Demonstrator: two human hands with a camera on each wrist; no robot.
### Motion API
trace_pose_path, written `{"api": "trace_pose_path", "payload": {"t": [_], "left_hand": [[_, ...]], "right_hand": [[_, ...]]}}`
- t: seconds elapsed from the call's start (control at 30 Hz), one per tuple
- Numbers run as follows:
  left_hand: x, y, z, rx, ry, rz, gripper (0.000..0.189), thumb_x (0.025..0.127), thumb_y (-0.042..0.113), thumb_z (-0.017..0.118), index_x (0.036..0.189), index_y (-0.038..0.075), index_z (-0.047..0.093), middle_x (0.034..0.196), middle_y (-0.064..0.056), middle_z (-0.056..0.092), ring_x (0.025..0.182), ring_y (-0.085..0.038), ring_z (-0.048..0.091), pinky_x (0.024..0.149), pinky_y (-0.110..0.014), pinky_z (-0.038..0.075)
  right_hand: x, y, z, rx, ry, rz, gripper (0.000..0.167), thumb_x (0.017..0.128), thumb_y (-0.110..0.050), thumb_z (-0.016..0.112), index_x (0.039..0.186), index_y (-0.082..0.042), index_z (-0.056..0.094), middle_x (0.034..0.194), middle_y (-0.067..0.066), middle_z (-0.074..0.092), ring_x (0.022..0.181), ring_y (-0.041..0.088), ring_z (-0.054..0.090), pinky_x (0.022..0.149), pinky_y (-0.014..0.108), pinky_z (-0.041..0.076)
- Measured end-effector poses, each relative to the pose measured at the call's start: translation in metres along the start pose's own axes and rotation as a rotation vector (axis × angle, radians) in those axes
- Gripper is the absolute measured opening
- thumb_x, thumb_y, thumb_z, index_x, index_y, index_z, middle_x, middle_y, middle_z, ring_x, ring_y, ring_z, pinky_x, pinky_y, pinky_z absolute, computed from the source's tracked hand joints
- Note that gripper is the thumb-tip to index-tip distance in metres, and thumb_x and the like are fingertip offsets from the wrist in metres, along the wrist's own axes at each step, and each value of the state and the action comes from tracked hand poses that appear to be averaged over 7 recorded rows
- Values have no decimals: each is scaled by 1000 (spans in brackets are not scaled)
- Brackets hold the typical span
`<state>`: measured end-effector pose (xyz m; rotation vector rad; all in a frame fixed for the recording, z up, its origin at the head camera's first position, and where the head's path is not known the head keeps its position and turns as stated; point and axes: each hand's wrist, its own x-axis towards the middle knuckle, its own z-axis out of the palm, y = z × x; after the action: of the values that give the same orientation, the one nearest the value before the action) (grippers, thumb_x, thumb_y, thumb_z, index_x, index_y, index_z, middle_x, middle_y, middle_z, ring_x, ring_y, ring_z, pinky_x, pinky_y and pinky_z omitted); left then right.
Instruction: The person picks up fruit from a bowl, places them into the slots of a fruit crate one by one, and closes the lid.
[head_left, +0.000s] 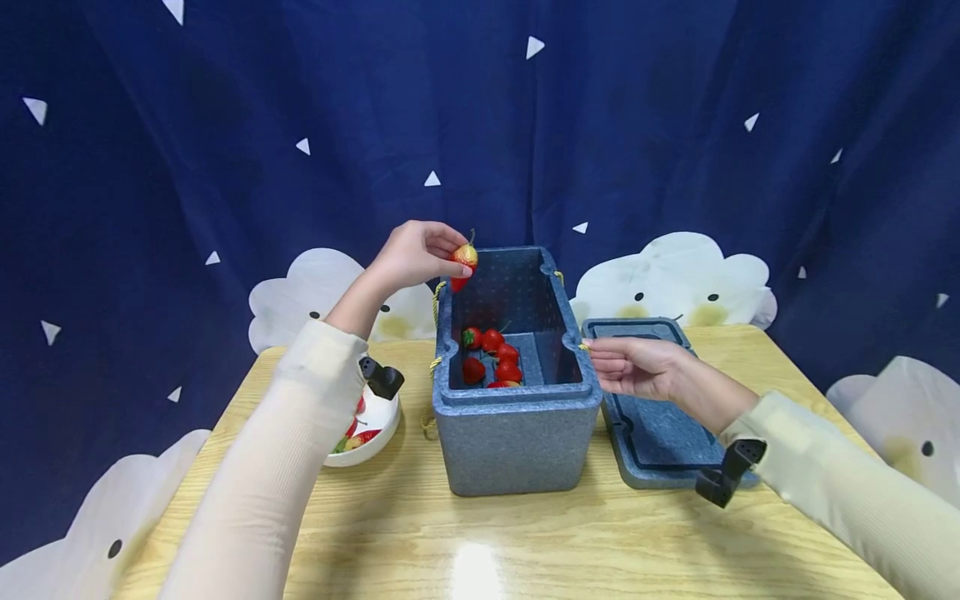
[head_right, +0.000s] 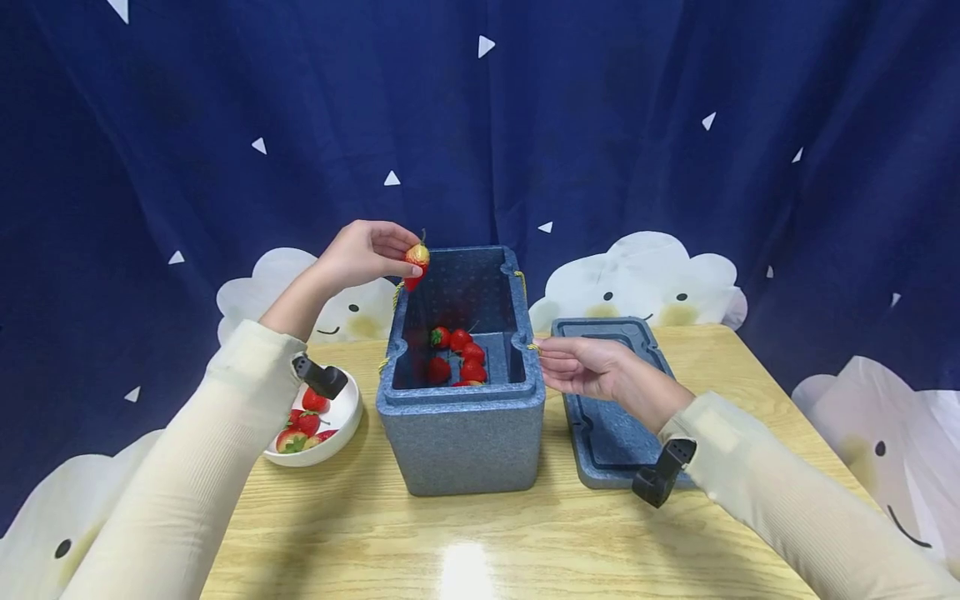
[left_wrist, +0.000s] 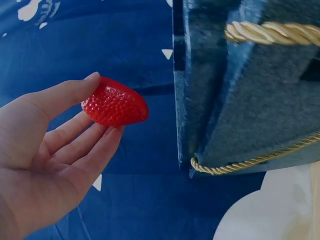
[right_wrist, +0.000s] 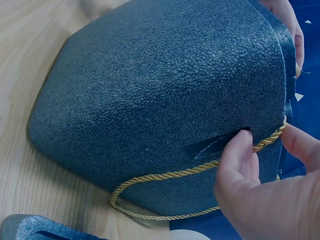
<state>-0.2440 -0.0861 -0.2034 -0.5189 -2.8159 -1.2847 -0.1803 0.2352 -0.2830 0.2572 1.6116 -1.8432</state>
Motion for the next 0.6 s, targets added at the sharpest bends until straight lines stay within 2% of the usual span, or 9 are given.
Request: {"api": "trace_pose_path", "payload": {"t": [0.23, 0.6], "left_hand": [[8, 13, -3, 5, -17, 22, 40, 81, 17, 76, 118, 6, 65, 119, -12, 68, 108, -23, 65, 97, -34, 53], [22, 30, 1, 27, -42, 69, 37, 81, 19, 77, 114, 6, 65, 115, -11, 70, 105, -21, 65, 95, -32, 54]], "right_hand": [[2, -1, 1, 3, -8, 8, 32, 100, -22, 49, 72, -17, 63, 57, -10, 45, 54, 3, 38, 68, 20, 54], [-1, -2, 1, -14, 8, 9, 25, 98, -23, 55, 77, -17, 68, 62, -10, 56, 59, 1, 47, 70, 20, 56]]}}
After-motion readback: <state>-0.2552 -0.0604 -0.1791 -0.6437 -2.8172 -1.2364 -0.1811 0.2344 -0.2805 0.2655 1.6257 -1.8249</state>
